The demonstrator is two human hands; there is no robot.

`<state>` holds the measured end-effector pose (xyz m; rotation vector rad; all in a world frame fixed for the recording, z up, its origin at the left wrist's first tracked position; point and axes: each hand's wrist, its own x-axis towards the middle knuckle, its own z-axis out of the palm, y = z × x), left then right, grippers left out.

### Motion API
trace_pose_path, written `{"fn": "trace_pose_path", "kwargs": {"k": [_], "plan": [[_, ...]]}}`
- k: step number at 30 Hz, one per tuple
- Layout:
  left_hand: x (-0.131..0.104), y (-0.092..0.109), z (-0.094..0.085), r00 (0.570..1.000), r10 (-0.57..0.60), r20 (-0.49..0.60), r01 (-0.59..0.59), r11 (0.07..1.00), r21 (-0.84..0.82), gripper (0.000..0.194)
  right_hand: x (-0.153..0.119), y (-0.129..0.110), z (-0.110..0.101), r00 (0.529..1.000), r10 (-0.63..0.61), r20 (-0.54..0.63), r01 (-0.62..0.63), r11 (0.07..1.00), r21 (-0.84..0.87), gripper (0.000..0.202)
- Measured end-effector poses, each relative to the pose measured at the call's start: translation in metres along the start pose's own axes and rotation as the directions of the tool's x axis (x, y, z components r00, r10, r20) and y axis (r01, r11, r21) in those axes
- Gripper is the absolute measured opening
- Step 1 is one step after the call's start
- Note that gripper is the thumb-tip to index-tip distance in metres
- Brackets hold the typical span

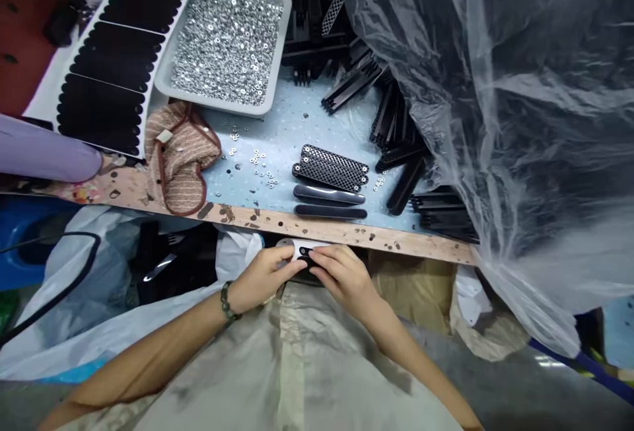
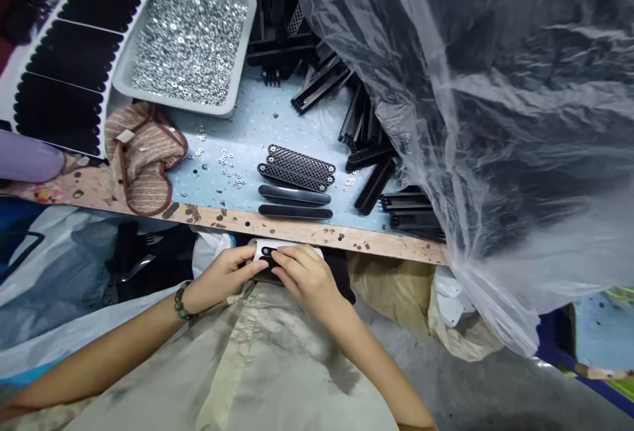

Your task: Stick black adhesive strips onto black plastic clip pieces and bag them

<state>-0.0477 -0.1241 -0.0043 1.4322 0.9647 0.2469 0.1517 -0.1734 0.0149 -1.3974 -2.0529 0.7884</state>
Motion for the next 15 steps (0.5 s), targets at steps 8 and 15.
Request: {"fn": "trace_pose_path", "kwargs": {"k": [8,15], "plan": [[0.0047,0.0024,-0.0014,0.993,0.035,-0.116,-0.047,0.993,-0.107,0.023,0.006,-0.0038,0.0034,0.998,-0.01,-0.07,0.006,0.998,-0.058,0.033],[0.0076,0.0078,-0.0014,0.97,0.186,-0.154,-0.194,0.98,-0.034,0.016,0.0106,-0.0034,-0.0002,0.988,0.105,-0.113,-0.109,0.994,-0.028,0.023]]}}
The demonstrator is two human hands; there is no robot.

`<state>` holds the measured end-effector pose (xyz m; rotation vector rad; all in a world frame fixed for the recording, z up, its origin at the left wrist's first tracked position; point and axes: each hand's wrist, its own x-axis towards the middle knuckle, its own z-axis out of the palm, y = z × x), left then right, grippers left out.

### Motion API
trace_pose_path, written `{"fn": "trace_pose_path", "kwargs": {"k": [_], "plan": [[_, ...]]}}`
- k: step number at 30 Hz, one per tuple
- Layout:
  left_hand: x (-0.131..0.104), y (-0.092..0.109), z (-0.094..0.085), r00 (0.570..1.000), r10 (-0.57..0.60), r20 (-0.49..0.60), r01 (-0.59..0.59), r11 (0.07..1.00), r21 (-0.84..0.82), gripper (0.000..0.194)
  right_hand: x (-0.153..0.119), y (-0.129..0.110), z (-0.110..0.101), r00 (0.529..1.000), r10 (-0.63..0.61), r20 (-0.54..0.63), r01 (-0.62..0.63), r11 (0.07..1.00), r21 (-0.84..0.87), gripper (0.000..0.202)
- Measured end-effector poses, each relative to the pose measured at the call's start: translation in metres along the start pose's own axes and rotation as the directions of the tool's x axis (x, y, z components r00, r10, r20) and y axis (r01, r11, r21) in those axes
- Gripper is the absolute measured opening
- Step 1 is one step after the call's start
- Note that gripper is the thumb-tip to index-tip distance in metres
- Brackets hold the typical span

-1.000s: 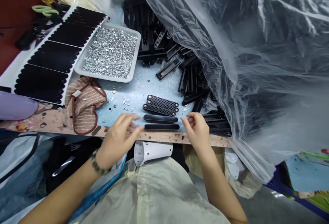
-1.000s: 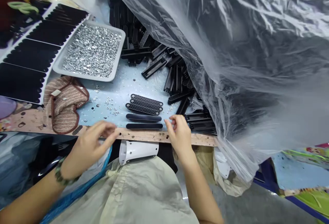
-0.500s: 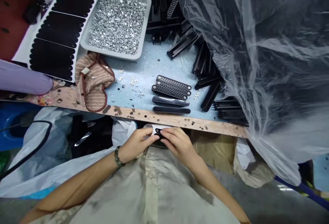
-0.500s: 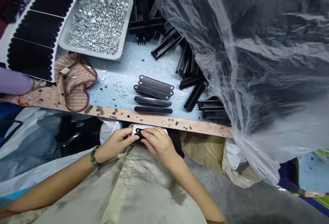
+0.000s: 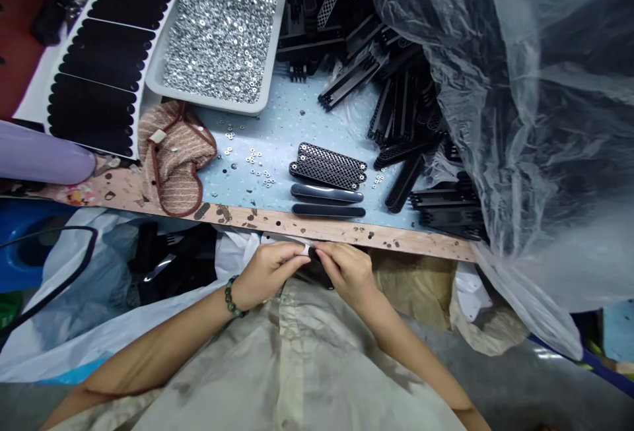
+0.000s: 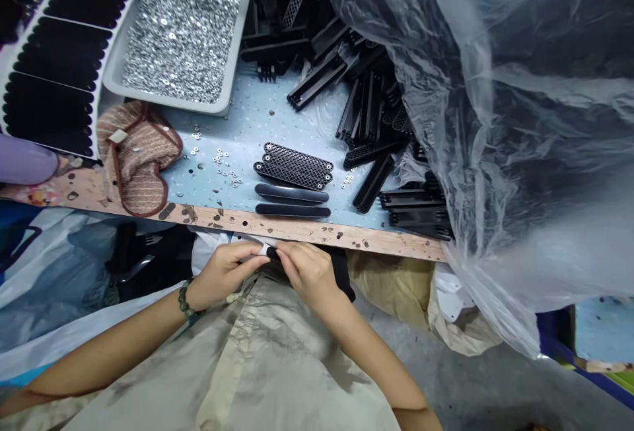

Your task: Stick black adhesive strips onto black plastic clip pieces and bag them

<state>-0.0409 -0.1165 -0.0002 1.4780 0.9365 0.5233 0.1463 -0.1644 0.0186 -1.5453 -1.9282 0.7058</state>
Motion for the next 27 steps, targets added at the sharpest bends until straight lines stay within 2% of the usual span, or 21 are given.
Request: {"fn": "trace_pose_path", "kwargs": {"k": [4,6,7,9,11,12,13,14,15,16,18,19,21,23,27], "plan": [[0.001,-0.003,0.005,1.0,0.0,-0.021,0.0,1.0,-0.013,0.015,0.002,0.0,-0.002,0.997,-0.018,0.074,0.016,0.999,0.036,0.025],[0.0,-0.007,0.006,1.0,-0.023,-0.022,0.023,1.0,0.013,0.018,0.001,0.003,-0.004,0.998,0.061,0.031,-0.064,0.994,0.085,0.023],[-0.001,-0.009,0.006,0.998,-0.044,-0.034,0.046,0.998,0.05,0.021,0.001,0.005,-0.007,0.99,0.138,-0.025,-0.134,0.983,0.125,0.022],[-0.006,-0.01,0.002,0.995,-0.091,-0.03,0.094,0.983,0.159,0.029,0.005,0.011,-0.017,0.928,0.331,-0.169,-0.285,0.926,0.247,0.021],[-0.011,-0.006,-0.008,0.99,-0.115,0.085,0.088,0.959,0.27,0.033,0.015,0.016,-0.03,0.851,0.448,-0.275,-0.339,0.868,0.363,0.023],[-0.013,-0.001,-0.016,0.98,-0.118,0.157,0.066,0.951,0.302,0.031,0.023,0.018,-0.037,0.843,0.448,-0.299,-0.325,0.865,0.383,0.022],[-0.013,0.004,-0.025,0.971,-0.121,0.204,0.051,0.947,0.318,0.027,0.033,0.019,-0.043,0.86,0.409,-0.306,-0.291,0.884,0.366,0.02],[-0.011,0.011,-0.034,0.973,-0.118,0.198,0.049,0.946,0.321,0.024,0.044,0.018,-0.047,0.89,0.342,-0.301,-0.243,0.915,0.321,0.018],[-0.007,0.017,-0.044,0.985,-0.114,0.131,0.068,0.949,0.308,0.022,0.056,0.017,-0.05,0.922,0.259,-0.286,-0.187,0.948,0.258,0.018],[0.0,0.021,-0.053,0.994,-0.107,0.02,0.098,0.956,0.276,0.022,0.069,0.016,-0.05,0.951,0.17,-0.258,-0.125,0.975,0.185,0.018],[0.021,0.026,-0.066,0.977,-0.097,-0.192,0.13,0.978,0.166,0.026,0.094,0.014,-0.045,0.985,0.002,-0.173,0.006,0.999,0.042,0.014],[0.034,0.025,-0.069,0.966,-0.097,-0.238,0.123,0.988,0.097,0.03,0.105,0.014,-0.04,0.99,-0.063,-0.125,0.061,0.998,-0.019,0.012],[0.061,0.018,-0.072,0.966,-0.101,-0.237,0.098,0.995,-0.026,0.037,0.122,0.016,-0.028,0.991,-0.132,-0.03,0.128,0.985,-0.117,0.01],[0.083,0.009,-0.069,0.975,-0.116,-0.191,0.094,0.988,-0.12,0.039,0.133,0.02,-0.017,0.989,-0.148,0.026,0.15,0.972,-0.183,0.011],[0.104,-0.002,-0.064,0.982,-0.15,-0.115,0.117,0.96,-0.256,0.034,0.139,0.024,-0.006,0.989,-0.134,0.065,0.146,0.954,-0.262,0.014]]}}
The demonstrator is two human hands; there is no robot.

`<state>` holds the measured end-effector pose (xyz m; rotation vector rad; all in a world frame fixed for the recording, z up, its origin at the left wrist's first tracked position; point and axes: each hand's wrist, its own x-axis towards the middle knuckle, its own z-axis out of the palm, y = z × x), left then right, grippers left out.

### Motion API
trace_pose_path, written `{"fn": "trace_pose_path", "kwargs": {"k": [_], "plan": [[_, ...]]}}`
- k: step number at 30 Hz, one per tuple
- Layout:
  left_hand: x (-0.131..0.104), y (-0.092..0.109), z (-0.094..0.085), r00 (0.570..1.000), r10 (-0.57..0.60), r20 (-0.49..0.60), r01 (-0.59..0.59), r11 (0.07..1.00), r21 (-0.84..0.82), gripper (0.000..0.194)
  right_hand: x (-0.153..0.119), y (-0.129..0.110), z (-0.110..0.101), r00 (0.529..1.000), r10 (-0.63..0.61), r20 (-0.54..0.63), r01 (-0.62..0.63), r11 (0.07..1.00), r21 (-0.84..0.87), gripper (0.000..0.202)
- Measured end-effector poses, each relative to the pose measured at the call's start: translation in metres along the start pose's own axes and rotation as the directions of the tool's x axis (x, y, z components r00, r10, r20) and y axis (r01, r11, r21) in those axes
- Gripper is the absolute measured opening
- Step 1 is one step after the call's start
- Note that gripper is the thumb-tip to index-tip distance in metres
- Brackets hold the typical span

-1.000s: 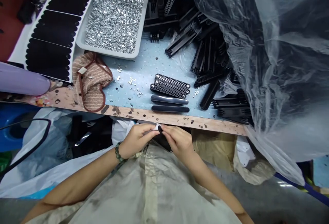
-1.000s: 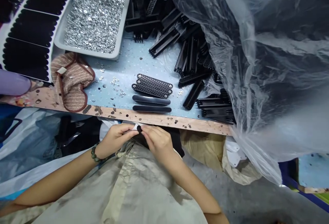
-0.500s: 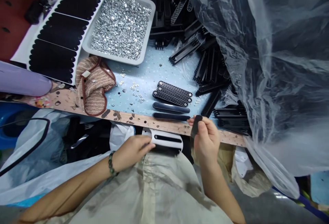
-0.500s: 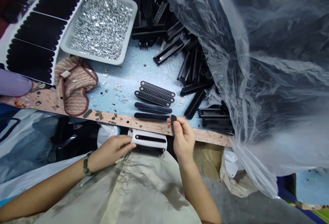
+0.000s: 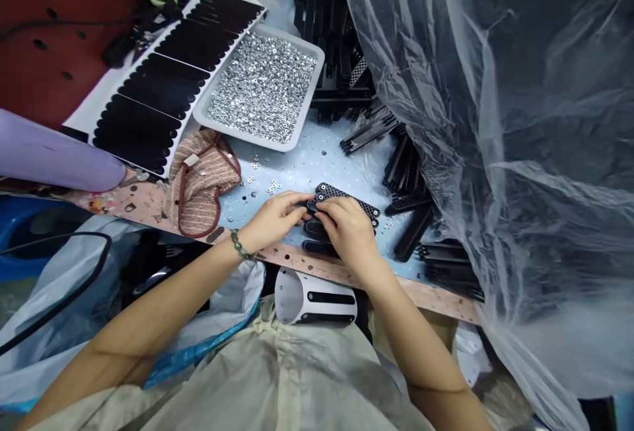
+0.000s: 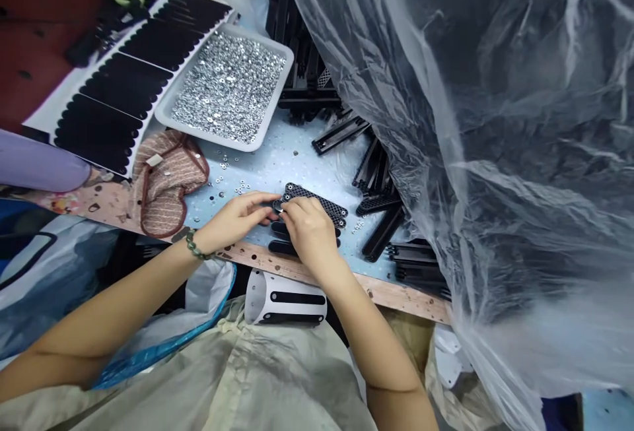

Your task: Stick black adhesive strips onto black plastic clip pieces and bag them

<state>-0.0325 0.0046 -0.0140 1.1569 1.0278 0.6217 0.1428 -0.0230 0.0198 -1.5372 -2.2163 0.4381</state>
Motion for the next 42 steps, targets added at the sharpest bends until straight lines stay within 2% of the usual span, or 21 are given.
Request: {"fn": "trace_pose_path", "kwargs": {"k": [5,10,12,14,16,20,23,26,34,38,42], "plan": [[0.005,-0.004,0.0,1.0,-0.021,-0.011,0.02,0.995,-0.101,0.029,0.002,-0.003,0.003,1.0,-0.006,0.029,0.007,0.998,-0.061,0.019],[0.01,-0.005,0.003,0.999,-0.008,-0.033,0.006,0.998,-0.07,0.022,0.005,-0.008,0.0,0.997,-0.017,0.07,0.026,0.991,-0.13,0.018],[0.011,-0.003,0.005,0.999,-0.009,-0.054,0.006,0.999,-0.052,0.018,0.0,-0.007,-0.008,0.996,0.04,0.083,-0.023,0.98,-0.195,0.018],[0.011,-0.002,0.006,0.997,-0.005,-0.075,0.001,0.999,-0.048,0.015,-0.009,-0.001,-0.018,0.988,0.138,0.068,-0.119,0.966,-0.228,0.027],[0.009,-0.002,0.007,0.996,0.035,-0.083,-0.036,0.999,-0.008,0.016,-0.019,0.007,-0.027,0.972,0.227,0.066,-0.214,0.964,-0.155,0.026],[0.005,-0.002,0.004,0.988,0.15,-0.037,-0.139,0.967,0.211,0.024,-0.031,0.019,-0.038,0.942,0.323,0.086,-0.331,0.939,0.096,0.009],[0.0,0.0,0.001,0.982,0.187,-0.002,-0.178,0.94,0.292,0.024,-0.028,0.02,-0.038,0.919,0.383,0.093,-0.393,0.909,0.137,0.01],[-0.002,0.0,0.0,0.979,0.205,0.002,-0.196,0.934,0.297,0.024,-0.025,0.018,-0.036,0.908,0.41,0.087,-0.418,0.903,0.098,0.007],[-0.002,-0.002,-0.002,0.967,0.253,0.028,-0.247,0.904,0.349,0.024,-0.024,0.016,-0.033,0.913,0.402,0.067,-0.405,0.914,0.039,0.009],[-0.003,-0.001,-0.003,0.97,0.239,0.035,-0.237,0.909,0.344,0.024,-0.022,0.017,-0.031,0.905,0.424,0.042,-0.421,0.905,-0.06,0.009],[-0.004,-0.003,0.0,0.978,0.207,0.018,-0.201,0.92,0.335,0.025,-0.022,0.029,-0.037,0.852,0.523,0.012,-0.507,0.832,-0.226,0.034]]}}
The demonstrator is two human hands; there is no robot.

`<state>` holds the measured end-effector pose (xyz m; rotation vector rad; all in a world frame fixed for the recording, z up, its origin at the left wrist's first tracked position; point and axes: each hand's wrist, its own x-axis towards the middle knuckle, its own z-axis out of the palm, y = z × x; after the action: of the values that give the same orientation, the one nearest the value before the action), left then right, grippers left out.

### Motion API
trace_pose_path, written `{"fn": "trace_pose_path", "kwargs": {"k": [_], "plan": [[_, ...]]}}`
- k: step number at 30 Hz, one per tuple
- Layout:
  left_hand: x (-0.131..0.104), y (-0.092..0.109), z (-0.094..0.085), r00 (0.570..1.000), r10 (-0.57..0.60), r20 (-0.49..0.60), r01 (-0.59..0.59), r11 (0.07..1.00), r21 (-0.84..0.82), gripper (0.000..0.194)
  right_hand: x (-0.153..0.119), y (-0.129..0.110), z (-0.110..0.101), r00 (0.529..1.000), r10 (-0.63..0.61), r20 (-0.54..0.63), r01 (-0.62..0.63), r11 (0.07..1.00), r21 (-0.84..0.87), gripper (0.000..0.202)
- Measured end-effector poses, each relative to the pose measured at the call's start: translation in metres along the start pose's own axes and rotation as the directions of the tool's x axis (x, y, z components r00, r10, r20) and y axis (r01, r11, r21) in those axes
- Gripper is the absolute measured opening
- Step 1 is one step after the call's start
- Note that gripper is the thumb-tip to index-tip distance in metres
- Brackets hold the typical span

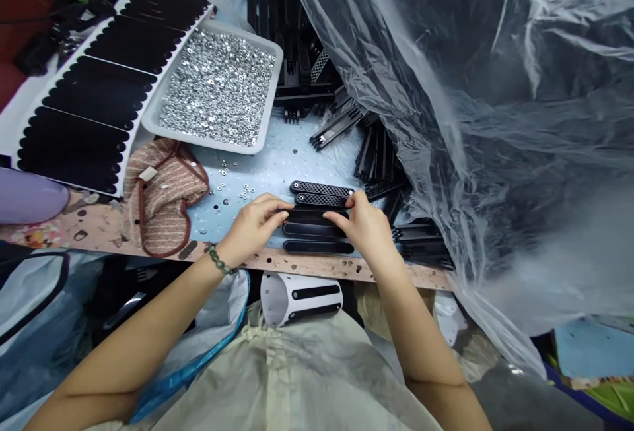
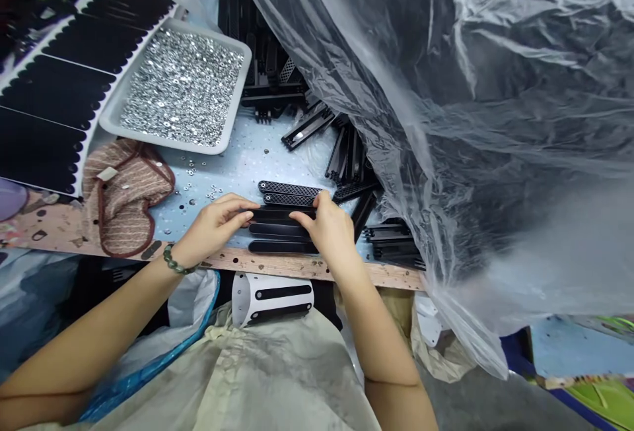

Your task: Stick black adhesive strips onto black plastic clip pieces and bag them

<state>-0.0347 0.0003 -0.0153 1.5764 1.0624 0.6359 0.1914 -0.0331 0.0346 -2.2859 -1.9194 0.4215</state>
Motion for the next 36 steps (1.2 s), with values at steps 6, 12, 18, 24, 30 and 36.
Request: {"fn": "trace_pose_path", "kwargs": {"k": [6,12,18,24,30,36], "plan": [[0.01,0.007,0.005,0.999,-0.05,-0.006,0.05,0.997,-0.066,0.028,-0.035,0.012,-0.023,0.985,-0.016,-0.172,0.042,0.988,0.149,0.021],[-0.038,0.04,-0.009,0.987,0.102,-0.123,-0.058,0.948,0.313,0.029,-0.129,0.01,-0.004,0.848,-0.487,0.212,0.415,0.857,0.306,0.036],[-0.113,0.017,0.02,0.847,-0.217,0.485,0.169,0.975,0.142,0.028,-0.178,0.02,0.051,0.902,-0.411,0.129,0.393,0.908,0.143,0.053],[-0.122,-0.018,0.065,0.905,-0.288,0.313,0.31,0.951,-0.021,0.023,-0.19,0.012,0.056,0.835,-0.524,0.17,0.431,0.813,0.391,0.037],[-0.132,0.001,0.053,0.902,-0.042,0.431,0.042,0.999,0.009,0.014,-0.173,0.009,0.046,0.933,-0.325,-0.155,0.359,0.871,0.336,0.036],[-0.135,0.015,0.055,0.924,0.019,0.382,-0.054,0.995,0.081,0.021,-0.163,0.0,0.041,0.869,-0.477,-0.129,0.494,0.837,0.235,0.035]]}}
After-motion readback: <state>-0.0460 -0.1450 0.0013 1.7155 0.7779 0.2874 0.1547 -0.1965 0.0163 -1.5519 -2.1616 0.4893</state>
